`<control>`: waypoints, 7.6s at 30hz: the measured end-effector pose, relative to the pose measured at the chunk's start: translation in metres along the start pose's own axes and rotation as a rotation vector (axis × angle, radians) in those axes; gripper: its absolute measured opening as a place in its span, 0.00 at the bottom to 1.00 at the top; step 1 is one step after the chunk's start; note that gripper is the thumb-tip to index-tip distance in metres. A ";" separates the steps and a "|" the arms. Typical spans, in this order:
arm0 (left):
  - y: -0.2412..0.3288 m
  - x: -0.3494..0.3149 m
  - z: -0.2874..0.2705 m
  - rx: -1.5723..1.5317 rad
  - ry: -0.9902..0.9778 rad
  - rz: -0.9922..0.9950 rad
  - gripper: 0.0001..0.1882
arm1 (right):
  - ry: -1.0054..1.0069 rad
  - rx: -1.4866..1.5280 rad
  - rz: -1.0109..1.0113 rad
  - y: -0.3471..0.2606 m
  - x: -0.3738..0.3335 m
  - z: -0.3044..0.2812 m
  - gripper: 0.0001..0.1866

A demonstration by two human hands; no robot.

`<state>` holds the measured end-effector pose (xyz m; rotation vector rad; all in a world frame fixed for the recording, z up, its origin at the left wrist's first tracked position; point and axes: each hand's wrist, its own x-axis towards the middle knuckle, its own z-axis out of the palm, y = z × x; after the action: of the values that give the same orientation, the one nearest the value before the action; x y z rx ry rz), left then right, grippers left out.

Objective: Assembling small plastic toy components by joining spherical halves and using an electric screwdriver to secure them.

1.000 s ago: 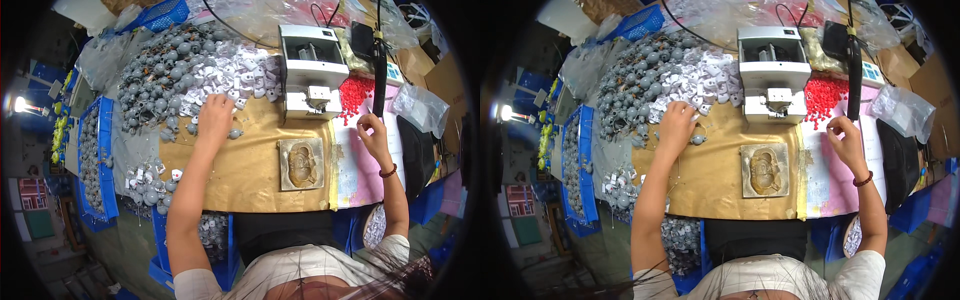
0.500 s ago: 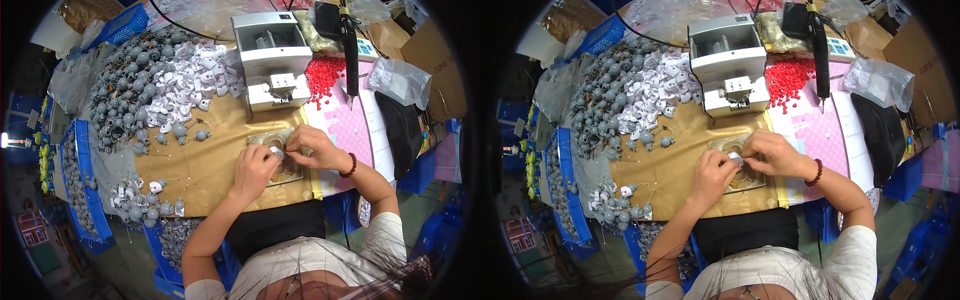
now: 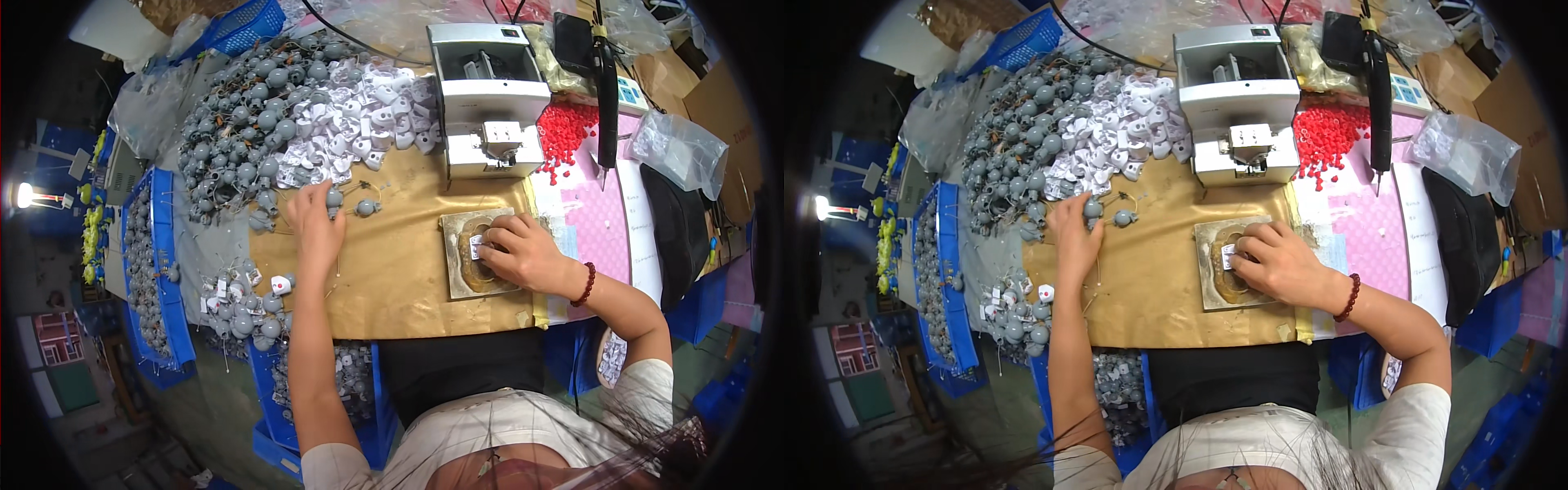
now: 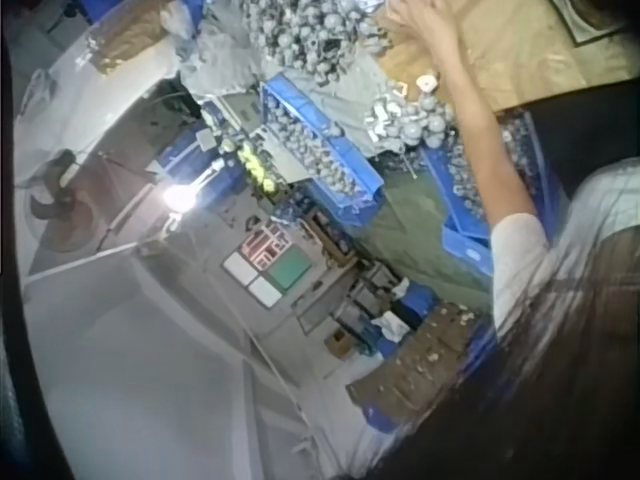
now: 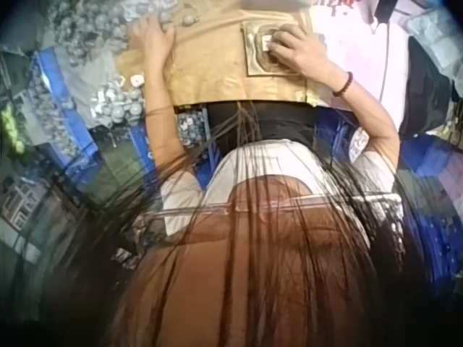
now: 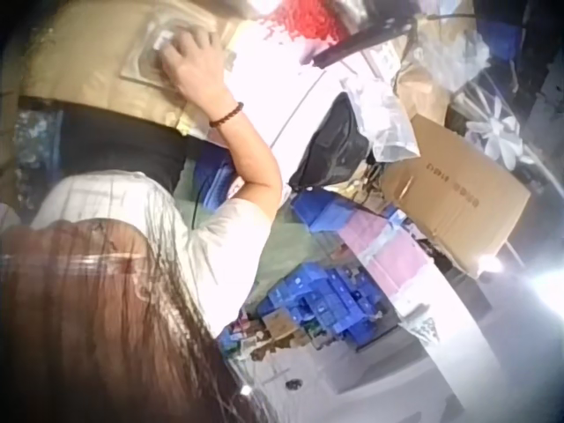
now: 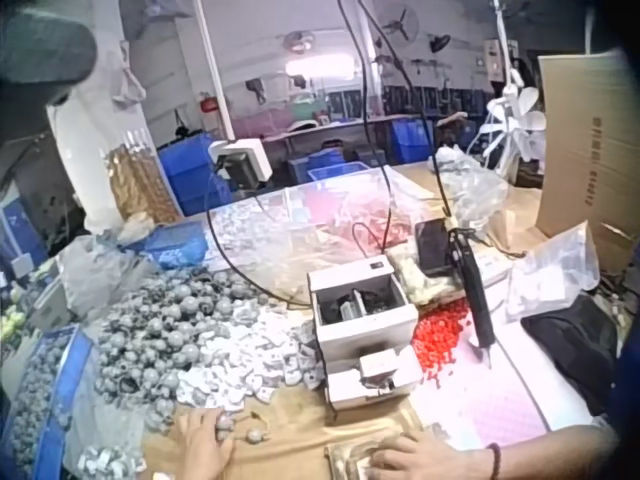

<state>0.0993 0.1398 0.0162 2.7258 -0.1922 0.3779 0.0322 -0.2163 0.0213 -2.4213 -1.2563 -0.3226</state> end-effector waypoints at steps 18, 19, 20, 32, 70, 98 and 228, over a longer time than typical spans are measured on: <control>0.119 -0.065 -0.044 -0.847 -0.023 0.024 0.23 | -0.119 1.438 0.667 -0.007 0.057 -0.045 0.14; 0.119 -0.072 -0.031 -0.922 -0.064 -0.073 0.23 | -0.125 1.428 0.716 -0.002 0.048 -0.047 0.12; 0.121 -0.079 -0.021 -0.994 -0.107 -0.168 0.23 | -0.128 1.419 0.764 0.001 0.041 -0.049 0.10; 0.145 -0.099 0.021 -0.691 -0.216 0.065 0.22 | -0.021 0.105 0.030 0.001 0.010 -0.010 0.15; 0.144 -0.084 0.036 -0.176 -0.150 0.519 0.21 | -0.156 1.357 0.750 0.031 0.012 -0.016 0.22; 0.168 -0.059 0.041 -0.341 -0.119 0.305 0.19 | 0.583 -0.193 0.990 0.195 -0.060 -0.074 0.37; -0.054 -0.084 -0.136 0.316 0.263 -0.128 0.17 | 0.031 -0.264 0.620 0.107 -0.089 -0.016 0.10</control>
<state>-0.0029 0.2492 0.0942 2.9348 0.1246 0.7802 0.0686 -0.3447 -0.0227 -2.8599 -0.4177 -0.3522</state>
